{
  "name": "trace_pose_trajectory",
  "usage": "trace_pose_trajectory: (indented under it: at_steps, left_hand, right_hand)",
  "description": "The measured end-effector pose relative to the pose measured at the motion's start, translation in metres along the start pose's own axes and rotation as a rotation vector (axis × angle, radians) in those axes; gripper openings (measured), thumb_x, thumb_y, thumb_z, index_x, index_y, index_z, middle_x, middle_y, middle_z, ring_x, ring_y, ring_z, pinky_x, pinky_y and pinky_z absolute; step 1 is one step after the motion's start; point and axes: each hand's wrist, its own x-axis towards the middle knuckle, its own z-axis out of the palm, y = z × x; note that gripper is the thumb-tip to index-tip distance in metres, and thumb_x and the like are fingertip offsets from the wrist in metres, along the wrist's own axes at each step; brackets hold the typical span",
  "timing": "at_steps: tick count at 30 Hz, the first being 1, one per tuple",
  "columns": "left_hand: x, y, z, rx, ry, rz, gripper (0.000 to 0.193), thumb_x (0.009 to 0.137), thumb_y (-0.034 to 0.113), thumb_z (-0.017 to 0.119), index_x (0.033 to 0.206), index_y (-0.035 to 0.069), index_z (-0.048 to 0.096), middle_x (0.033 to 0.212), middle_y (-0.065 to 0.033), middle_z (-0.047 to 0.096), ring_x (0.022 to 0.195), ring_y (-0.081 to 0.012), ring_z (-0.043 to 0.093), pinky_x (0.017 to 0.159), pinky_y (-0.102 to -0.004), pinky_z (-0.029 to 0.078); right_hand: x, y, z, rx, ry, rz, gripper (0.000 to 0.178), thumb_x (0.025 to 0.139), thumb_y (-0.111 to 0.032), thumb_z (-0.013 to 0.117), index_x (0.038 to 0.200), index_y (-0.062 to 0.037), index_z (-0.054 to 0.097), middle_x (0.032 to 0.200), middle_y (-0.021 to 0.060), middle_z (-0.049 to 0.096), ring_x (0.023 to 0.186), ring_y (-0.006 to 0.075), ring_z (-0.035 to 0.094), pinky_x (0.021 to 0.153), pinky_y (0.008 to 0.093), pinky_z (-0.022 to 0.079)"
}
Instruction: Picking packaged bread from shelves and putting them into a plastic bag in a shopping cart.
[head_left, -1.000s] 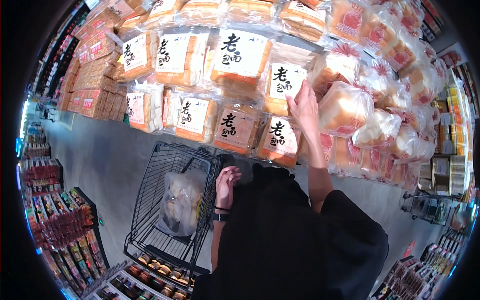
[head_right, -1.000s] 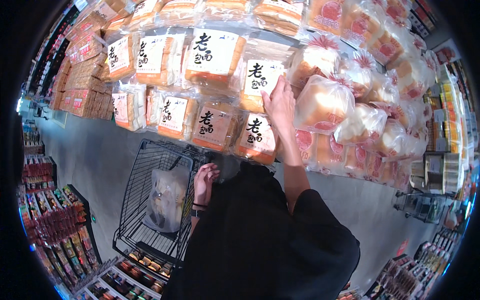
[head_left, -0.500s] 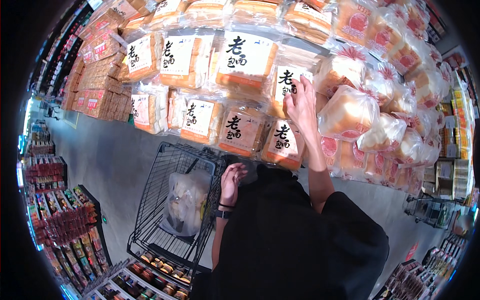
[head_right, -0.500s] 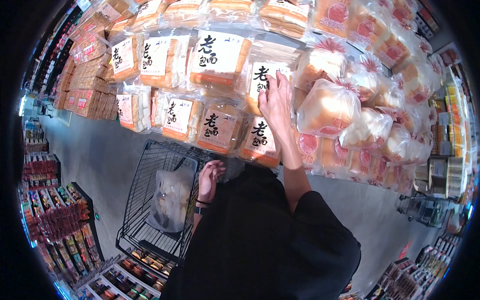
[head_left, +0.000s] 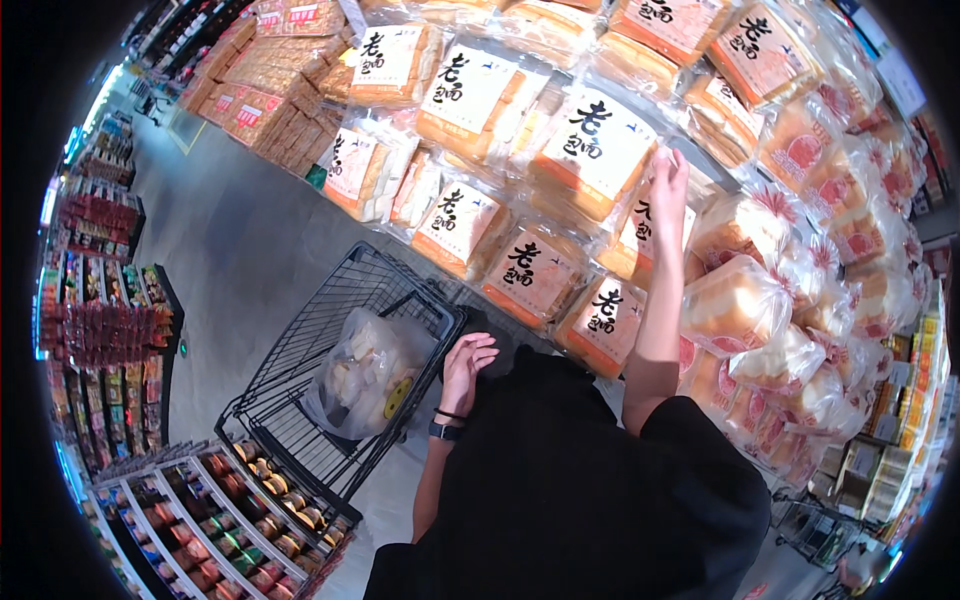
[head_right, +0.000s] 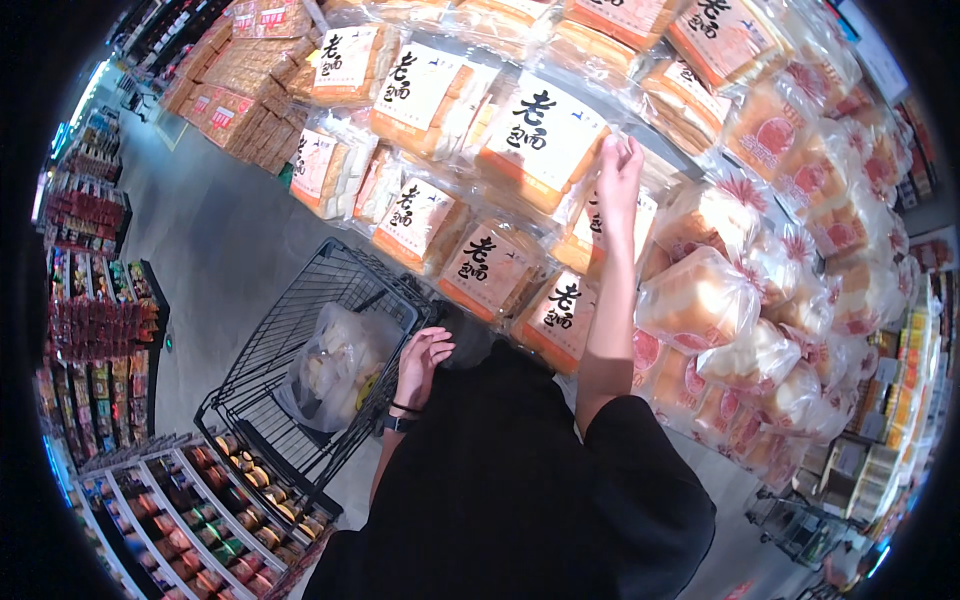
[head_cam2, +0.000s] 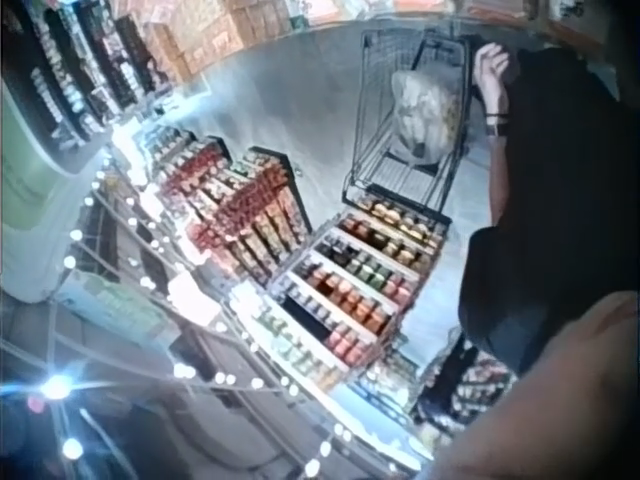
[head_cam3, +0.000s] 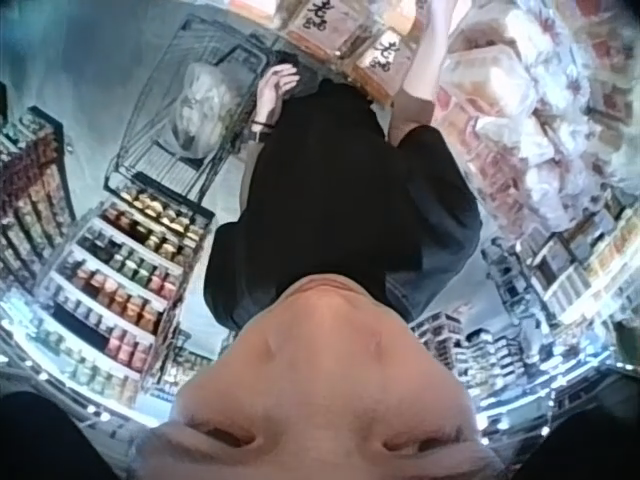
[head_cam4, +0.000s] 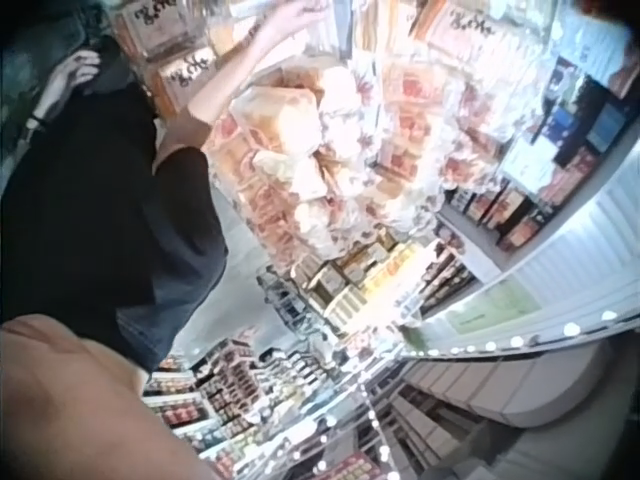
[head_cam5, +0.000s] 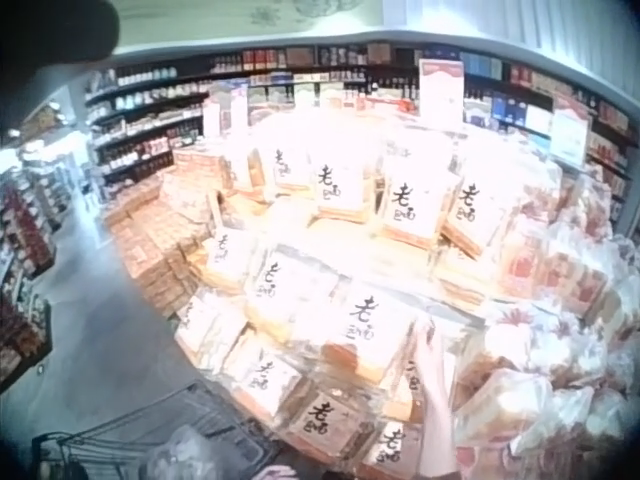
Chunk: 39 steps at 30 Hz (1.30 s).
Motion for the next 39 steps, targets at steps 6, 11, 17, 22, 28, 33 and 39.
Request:
trace_pose_trajectory:
  at_steps: [6,11,17,22,28,33,39]
  left_hand:
    - [-0.006,0.0,-0.012,-0.053,0.061,0.048,0.033,0.105,0.025,0.049,0.123,0.0,0.061,0.116,-0.0121,0.069,0.098,-0.0164,0.069,0.088,-0.0284,0.052]
    - [0.001,0.004,-0.007,-0.075,0.055,0.059,0.032,0.104,0.024,0.051,0.123,-0.001,0.06,0.115,-0.0126,0.069,0.098,-0.0173,0.069,0.088,-0.0292,0.053]
    - [0.006,-0.003,-0.005,-0.028,0.012,0.025,0.032,0.104,0.024,0.05,0.123,-0.001,0.06,0.115,-0.0128,0.069,0.098,-0.0176,0.069,0.089,-0.0295,0.053]
    - [0.005,-0.003,0.002,0.003,-0.031,-0.001,0.033,0.104,0.025,0.05,0.123,0.0,0.06,0.115,-0.012,0.069,0.099,-0.0169,0.069,0.09,-0.029,0.052]
    - [0.001,-0.005,0.002,-0.017,-0.041,-0.015,0.03,0.104,0.018,0.049,0.124,-0.002,0.059,0.116,-0.0135,0.068,0.098,-0.0181,0.069,0.089,-0.0297,0.054]
    - [-0.009,-0.006,-0.006,-0.02,-0.039,0.013,0.03,0.104,0.016,0.047,0.124,-0.003,0.059,0.115,-0.0143,0.068,0.098,-0.0187,0.069,0.089,-0.0299,0.054]
    - [-0.014,-0.006,-0.01,-0.06,-0.034,0.018,0.03,0.104,0.015,0.046,0.124,-0.004,0.058,0.116,-0.0164,0.068,0.098,-0.02,0.07,0.089,-0.031,0.055]
  right_hand:
    - [0.035,-0.035,0.014,0.483,-0.044,0.302,0.039,0.102,-0.049,0.058,0.105,-0.0103,0.061,0.077,-0.0076,0.05,0.07,0.0038,0.047,0.076,0.0259,0.042]
    - [0.047,-0.012,0.006,0.446,-0.037,0.256,0.036,0.099,-0.044,0.067,0.096,-0.0088,0.06,0.086,-0.0011,0.058,0.081,0.0098,0.057,0.081,0.0304,0.047]
    - [0.044,-0.016,0.005,0.344,-0.025,0.208,0.036,0.097,-0.046,0.068,0.087,-0.0127,0.059,0.081,-0.0034,0.055,0.079,0.0094,0.051,0.079,0.0298,0.042]
    - [0.045,-0.016,0.009,0.432,-0.012,0.323,0.047,0.097,-0.051,0.066,0.112,-0.007,0.062,0.096,0.0004,0.06,0.096,0.0133,0.056,0.086,0.0341,0.042]
    - [0.051,-0.013,0.011,0.439,-0.057,0.289,0.037,0.099,-0.049,0.065,0.106,-0.0124,0.062,0.098,0.0012,0.062,0.093,0.0151,0.059,0.083,0.0371,0.045]
    - [0.053,-0.011,0.007,0.438,-0.072,0.193,0.026,0.099,-0.039,0.068,0.097,-0.013,0.062,0.095,0.0002,0.065,0.09,0.0128,0.058,0.081,0.0364,0.045]
    - [0.018,-0.039,0.018,0.548,0.018,-0.017,0.019,0.102,-0.021,0.065,0.09,-0.0079,0.058,0.094,0.0023,0.063,0.085,0.0117,0.059,0.079,0.0273,0.046]
